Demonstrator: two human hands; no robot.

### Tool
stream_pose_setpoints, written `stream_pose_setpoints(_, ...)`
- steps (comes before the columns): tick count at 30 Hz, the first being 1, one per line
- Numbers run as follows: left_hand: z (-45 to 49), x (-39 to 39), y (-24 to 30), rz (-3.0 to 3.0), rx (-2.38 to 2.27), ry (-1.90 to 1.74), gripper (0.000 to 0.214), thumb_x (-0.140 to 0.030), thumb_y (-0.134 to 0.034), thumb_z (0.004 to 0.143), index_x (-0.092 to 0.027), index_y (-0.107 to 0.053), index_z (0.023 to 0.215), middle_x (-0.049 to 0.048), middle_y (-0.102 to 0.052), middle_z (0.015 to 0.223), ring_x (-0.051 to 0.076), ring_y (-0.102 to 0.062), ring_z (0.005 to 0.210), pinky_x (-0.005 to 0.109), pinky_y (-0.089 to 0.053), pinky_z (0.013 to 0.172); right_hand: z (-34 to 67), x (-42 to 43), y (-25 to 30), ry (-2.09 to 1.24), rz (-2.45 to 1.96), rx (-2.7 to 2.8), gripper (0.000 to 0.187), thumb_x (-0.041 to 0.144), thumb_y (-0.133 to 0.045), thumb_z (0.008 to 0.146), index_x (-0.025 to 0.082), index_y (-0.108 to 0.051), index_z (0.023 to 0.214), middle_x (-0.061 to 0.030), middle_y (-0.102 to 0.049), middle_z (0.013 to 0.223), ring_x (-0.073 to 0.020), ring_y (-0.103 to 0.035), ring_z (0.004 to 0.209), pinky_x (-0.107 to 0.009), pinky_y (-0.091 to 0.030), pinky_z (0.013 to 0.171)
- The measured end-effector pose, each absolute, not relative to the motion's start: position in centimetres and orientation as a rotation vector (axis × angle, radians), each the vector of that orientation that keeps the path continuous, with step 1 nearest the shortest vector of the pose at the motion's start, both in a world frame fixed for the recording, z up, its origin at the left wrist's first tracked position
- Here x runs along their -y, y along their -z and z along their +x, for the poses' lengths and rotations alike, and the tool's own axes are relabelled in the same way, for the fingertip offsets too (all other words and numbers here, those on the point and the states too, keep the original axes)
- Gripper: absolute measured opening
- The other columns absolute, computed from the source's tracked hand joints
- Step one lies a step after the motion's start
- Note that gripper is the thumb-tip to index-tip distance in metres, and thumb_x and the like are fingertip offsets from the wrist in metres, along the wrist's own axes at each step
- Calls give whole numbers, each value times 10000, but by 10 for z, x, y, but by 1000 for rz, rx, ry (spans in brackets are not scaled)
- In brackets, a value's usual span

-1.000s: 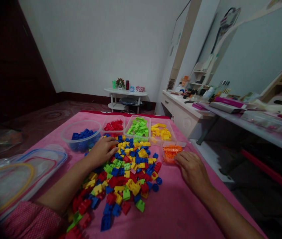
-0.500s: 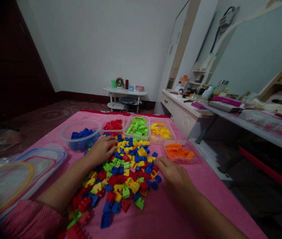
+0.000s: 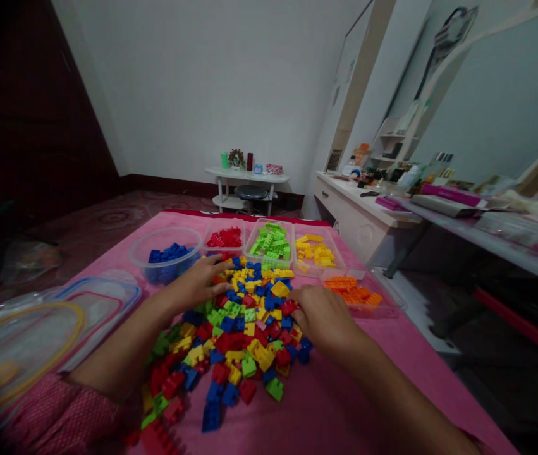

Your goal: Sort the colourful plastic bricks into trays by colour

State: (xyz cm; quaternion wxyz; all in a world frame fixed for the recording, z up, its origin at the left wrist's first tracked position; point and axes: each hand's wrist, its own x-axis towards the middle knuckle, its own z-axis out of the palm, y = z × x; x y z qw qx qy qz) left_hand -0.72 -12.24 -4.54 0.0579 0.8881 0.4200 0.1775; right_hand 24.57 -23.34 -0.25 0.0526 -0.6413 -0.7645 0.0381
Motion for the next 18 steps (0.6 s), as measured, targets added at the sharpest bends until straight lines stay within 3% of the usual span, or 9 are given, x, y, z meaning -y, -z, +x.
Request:
stream_pose_setpoints(3, 2, 133, 33, 2696, -1184, -639, 428, -309, -595, 775, -203, -593, 1189, 122, -511, 1260, 267, -469, 1159, 388, -369, 985, 231, 216, -7, -271, -1677, 2227, 127, 197, -540, 748, 194, -667, 754, -27, -649, 715, -156, -567, 667, -240, -356, 594)
stream_pose_setpoints(6, 18, 149, 26, 2726, -992, -607, 336, -225, -580, 775, -226, -649, 1103, 83, -589, 1100, 221, -523, 1047, 326, -415, 920, 215, 196, -4, -576, -1422, 1914, 110, 240, -573, 734, 174, -648, 781, -3, -612, 681, -139, -549, 612, -231, -392, 547)
stream_pose_setpoints(10, 31, 160, 30, 2781, -898, -491, 295, -103, -514, 762, -238, -711, 936, 71, -618, 988, 197, -551, 955, 291, -436, 835, 209, 185, 10, -909, -1246, 1528, 264, 351, -635, 717, 163, -615, 901, 9, -591, 706, -113, -533, 540, -236, -440, 503)
stream_pose_setpoints(14, 30, 156, 34, 2702, -1010, -517, 270, -85, -492, 739, -222, -717, 796, 60, -648, 881, 195, -573, 872, 299, -438, 780, 217, 186, 19, -985, -1251, 1509, 296, 365, -667, 701, 156, -626, 907, 18, -574, 650, -111, -533, 529, -232, -446, 489)
stream_pose_setpoints(18, 31, 151, 27, 2199, -1128, -840, 169, -151, -498, 740, -178, -654, 799, 59, -650, 808, 190, -591, 798, 318, -459, 762, 221, 186, 19, -898, -1247, 1535, 285, 344, -661, 706, 154, -650, 918, -8, -619, 704, -117, -542, 558, -234, -448, 501)
